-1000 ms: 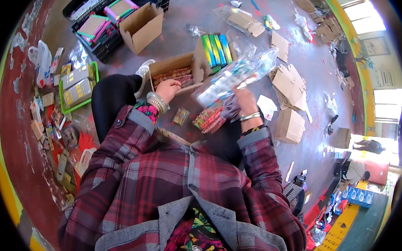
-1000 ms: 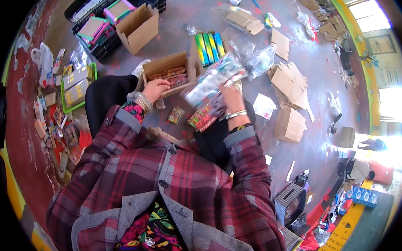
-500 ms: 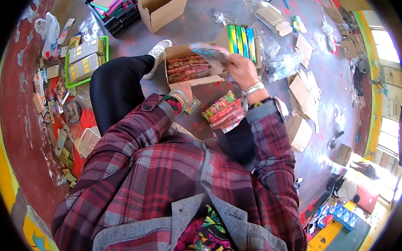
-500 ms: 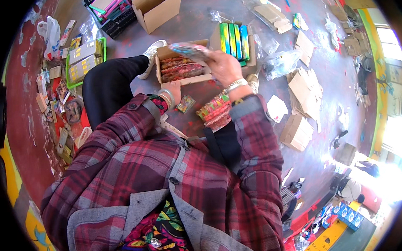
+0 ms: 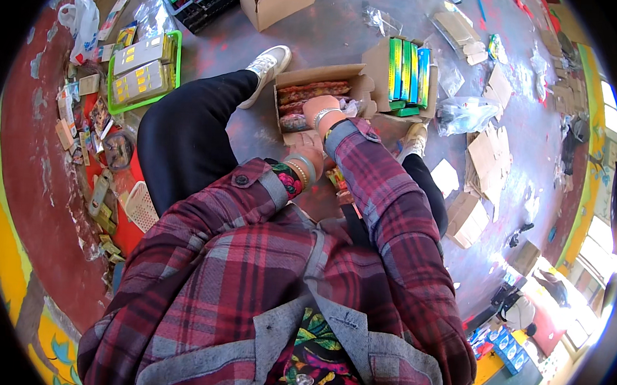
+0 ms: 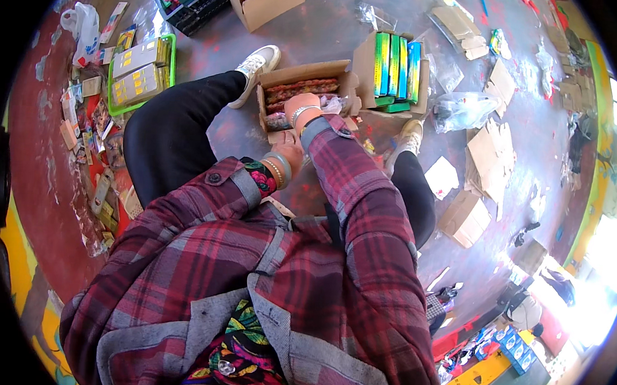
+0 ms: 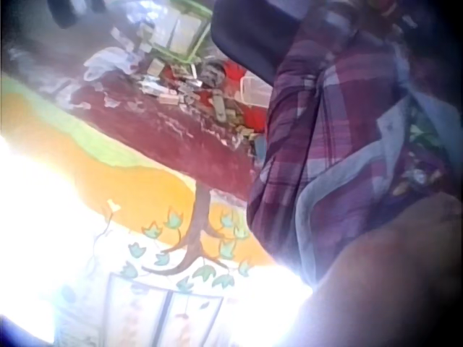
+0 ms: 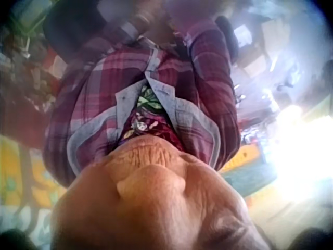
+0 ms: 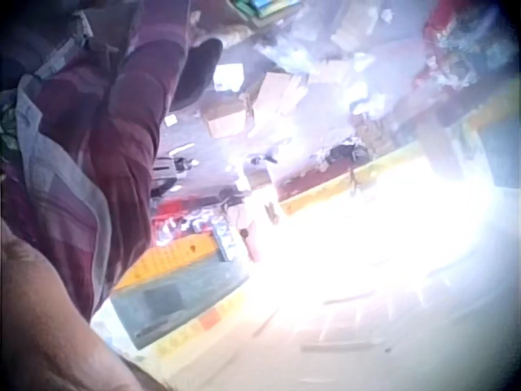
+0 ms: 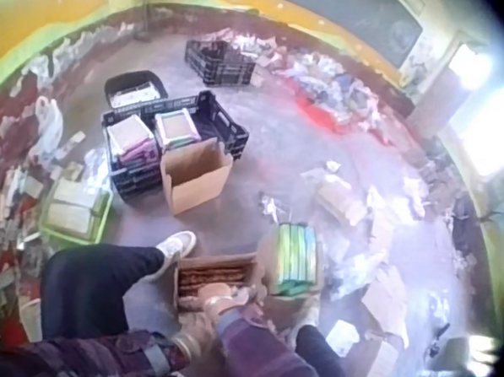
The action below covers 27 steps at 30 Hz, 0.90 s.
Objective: The person sits on the floor and sorts small packaged items from a cardboard box. They pick up each item, wipe it with a cloth, and place it back into the box. The person handles items one at a time, including colorful packages and small cards.
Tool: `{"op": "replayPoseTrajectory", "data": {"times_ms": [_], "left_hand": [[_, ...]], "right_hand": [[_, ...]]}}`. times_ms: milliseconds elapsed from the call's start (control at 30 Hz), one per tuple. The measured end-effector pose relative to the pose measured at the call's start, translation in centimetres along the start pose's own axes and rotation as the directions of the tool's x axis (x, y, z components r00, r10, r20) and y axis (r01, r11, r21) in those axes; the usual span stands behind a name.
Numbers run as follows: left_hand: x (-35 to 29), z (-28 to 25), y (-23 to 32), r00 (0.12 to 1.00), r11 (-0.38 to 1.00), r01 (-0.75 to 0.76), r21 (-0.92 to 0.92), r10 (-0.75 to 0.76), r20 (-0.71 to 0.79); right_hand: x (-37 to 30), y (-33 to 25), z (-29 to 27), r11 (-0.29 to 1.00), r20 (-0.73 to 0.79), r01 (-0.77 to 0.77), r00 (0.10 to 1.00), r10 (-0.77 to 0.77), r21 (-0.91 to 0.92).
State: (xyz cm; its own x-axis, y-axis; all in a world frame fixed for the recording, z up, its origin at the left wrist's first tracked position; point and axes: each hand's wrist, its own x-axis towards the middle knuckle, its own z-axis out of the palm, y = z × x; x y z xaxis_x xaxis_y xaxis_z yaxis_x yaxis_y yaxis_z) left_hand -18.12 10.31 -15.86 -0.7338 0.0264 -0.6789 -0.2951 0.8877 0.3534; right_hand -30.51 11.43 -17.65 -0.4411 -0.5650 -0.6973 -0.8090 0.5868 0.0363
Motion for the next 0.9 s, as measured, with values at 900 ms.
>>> {"op": "replayPoseTrajectory", "data": {"times_ms": [900], "left_hand": [[-0.3,0.0,-0.2,0.999,0.999,-0.041,0.033,0.041,0.011]], "right_hand": [[6.0,1.4,8.3,0.986,-0.015,0.000,1.000,0.003,0.165]]}}
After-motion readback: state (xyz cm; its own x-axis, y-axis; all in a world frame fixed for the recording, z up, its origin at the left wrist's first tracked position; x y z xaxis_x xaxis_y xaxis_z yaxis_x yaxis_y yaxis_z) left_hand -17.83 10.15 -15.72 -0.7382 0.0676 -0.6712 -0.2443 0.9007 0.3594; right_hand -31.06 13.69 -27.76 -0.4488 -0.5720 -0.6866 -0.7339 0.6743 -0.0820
